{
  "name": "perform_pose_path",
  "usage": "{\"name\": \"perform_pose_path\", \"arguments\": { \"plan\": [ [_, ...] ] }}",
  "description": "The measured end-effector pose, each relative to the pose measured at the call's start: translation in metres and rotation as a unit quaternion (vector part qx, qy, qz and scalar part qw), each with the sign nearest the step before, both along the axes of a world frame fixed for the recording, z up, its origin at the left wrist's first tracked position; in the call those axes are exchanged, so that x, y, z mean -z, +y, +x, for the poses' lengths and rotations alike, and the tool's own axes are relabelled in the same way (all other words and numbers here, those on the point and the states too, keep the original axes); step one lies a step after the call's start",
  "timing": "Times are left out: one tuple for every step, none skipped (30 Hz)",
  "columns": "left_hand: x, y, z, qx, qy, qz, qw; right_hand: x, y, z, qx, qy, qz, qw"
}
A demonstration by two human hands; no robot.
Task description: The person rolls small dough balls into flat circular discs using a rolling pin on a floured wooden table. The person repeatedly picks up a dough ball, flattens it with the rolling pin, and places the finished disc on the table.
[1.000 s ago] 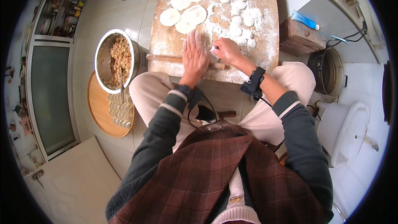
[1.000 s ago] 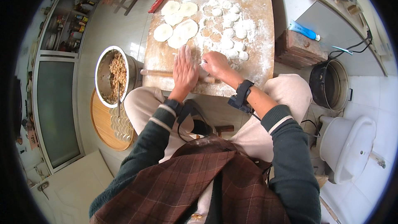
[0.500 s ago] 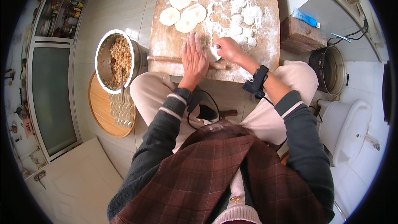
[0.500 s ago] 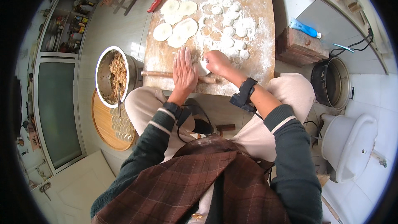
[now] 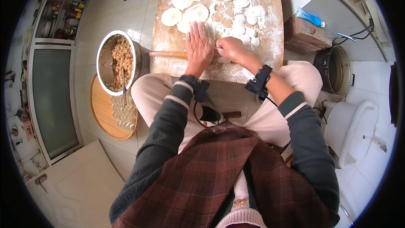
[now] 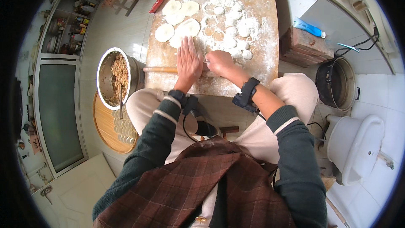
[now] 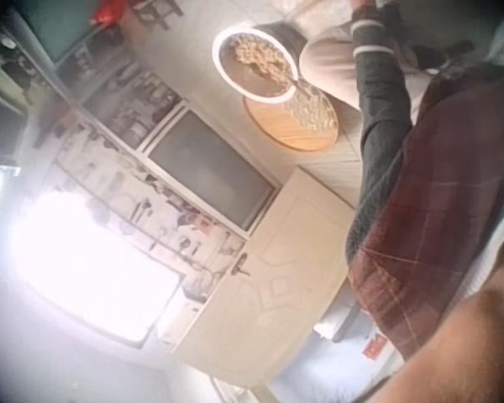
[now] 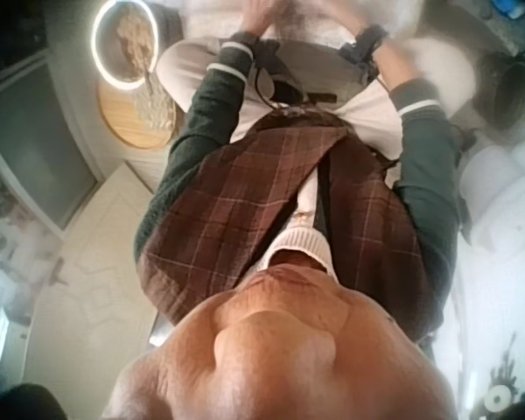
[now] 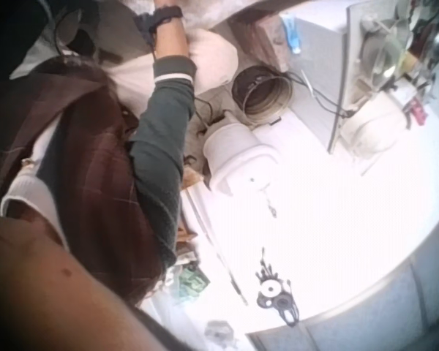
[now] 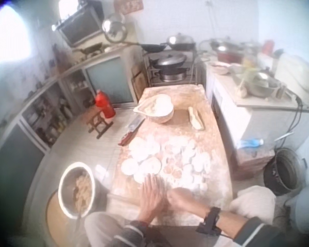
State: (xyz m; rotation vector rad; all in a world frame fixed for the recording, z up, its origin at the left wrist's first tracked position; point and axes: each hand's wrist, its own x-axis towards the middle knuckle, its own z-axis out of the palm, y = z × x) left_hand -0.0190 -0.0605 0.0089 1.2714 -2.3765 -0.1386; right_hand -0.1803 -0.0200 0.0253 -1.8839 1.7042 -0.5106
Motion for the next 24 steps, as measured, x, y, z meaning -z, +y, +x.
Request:
{"name": "perform_pose_path", "arguments": {
  "plan": [
    [-0.002, -0.002, -0.002, 0.004, 0.021, -0.018, 1.000, 0.000, 0.000, 0.001, -0.007, 0.014, -0.033, 0.999],
    [-0.005, -0.002, -0.003, -0.014, 0.012, 0.026, 0.999, 0.000, 0.000, 0.002, -0.007, 0.037, -0.073, 0.997],
    [-0.008, 0.000, -0.003, 0.003, 0.033, -0.004, 0.999, 0.000, -0.001, 0.003, 0.001, 0.030, -0.058, 0.998],
    [-0.010, 0.002, -0.001, -0.011, 0.020, 0.046, 0.999, 0.001, -0.001, 0.002, 0.005, 0.023, -0.043, 0.999],
    [-0.012, 0.007, 0.001, 0.004, 0.022, 0.057, 0.998, 0.001, -0.002, 0.001, 0.015, 0.017, -0.032, 0.999],
    [-0.014, 0.012, 0.004, 0.007, -0.034, 0.079, 0.996, 0.002, -0.002, 0.000, 0.028, -0.012, -0.024, 0.999],
    [-0.015, 0.017, 0.007, 0.017, -0.040, 0.046, 0.998, 0.002, -0.002, -0.001, 0.046, -0.041, -0.022, 0.998],
    [-0.014, 0.020, 0.009, 0.022, -0.027, 0.042, 0.999, 0.002, -0.001, -0.001, 0.070, -0.060, 0.003, 0.996],
    [-0.013, 0.021, 0.010, 0.004, -0.064, 0.107, 0.992, 0.001, 0.000, -0.002, 0.052, -0.069, -0.002, 0.996],
    [-0.011, 0.020, 0.010, 0.016, -0.031, 0.057, 0.998, 0.000, 0.001, -0.001, 0.038, -0.066, 0.015, 0.997],
    [-0.008, 0.017, 0.008, 0.018, -0.020, 0.035, 0.999, -0.001, 0.001, -0.002, 0.029, -0.060, 0.029, 0.997],
    [-0.004, 0.013, 0.006, 0.010, -0.024, 0.045, 0.999, -0.002, 0.002, 0.000, -0.014, 0.037, -0.017, 0.999],
    [0.000, 0.007, 0.002, 0.012, -0.004, 0.032, 0.999, -0.003, 0.003, 0.001, -0.015, 0.047, -0.020, 0.999],
    [0.004, 0.004, 0.001, 0.007, 0.008, 0.035, 0.999, -0.003, 0.002, 0.002, -0.017, 0.052, -0.043, 0.998],
    [0.008, -0.001, 0.000, 0.011, 0.031, 0.016, 0.999, -0.004, 0.002, 0.002, -0.026, 0.049, -0.078, 0.995],
    [0.011, 0.002, 0.002, 0.022, 0.026, -0.034, 0.999, -0.004, 0.001, 0.002, -0.017, 0.044, -0.091, 0.995],
    [0.014, 0.001, 0.003, 0.004, 0.002, 0.017, 1.000, -0.004, 0.000, 0.002, 0.003, 0.037, -0.058, 0.998],
    [0.016, 0.007, 0.008, 0.002, -0.035, 0.041, 0.999, -0.003, -0.001, 0.000, 0.019, 0.025, -0.029, 0.999],
    [0.017, 0.010, 0.011, -0.003, -0.092, 0.082, 0.992, -0.002, -0.002, -0.003, 0.036, 0.012, 0.002, 0.999],
    [0.017, 0.014, 0.014, -0.005, -0.113, 0.108, 0.988, 0.000, -0.003, -0.004, 0.059, -0.012, 0.011, 0.998],
    [0.016, 0.017, 0.016, 0.008, -0.073, 0.083, 0.994, 0.000, -0.004, -0.005, 0.037, -0.010, 0.021, 0.999],
    [0.015, 0.016, 0.014, 0.010, -0.061, 0.075, 0.995, 0.001, -0.004, -0.006, 0.016, -0.001, 0.050, 0.999],
    [0.013, 0.016, 0.013, -0.002, -0.090, 0.092, 0.992, 0.001, -0.003, -0.006, -0.005, 0.009, 0.079, 0.997],
    [0.010, 0.009, 0.007, -0.004, -0.053, 0.071, 0.996, 0.001, -0.002, -0.006, -0.021, 0.037, 0.054, 0.998]
  ]
}}
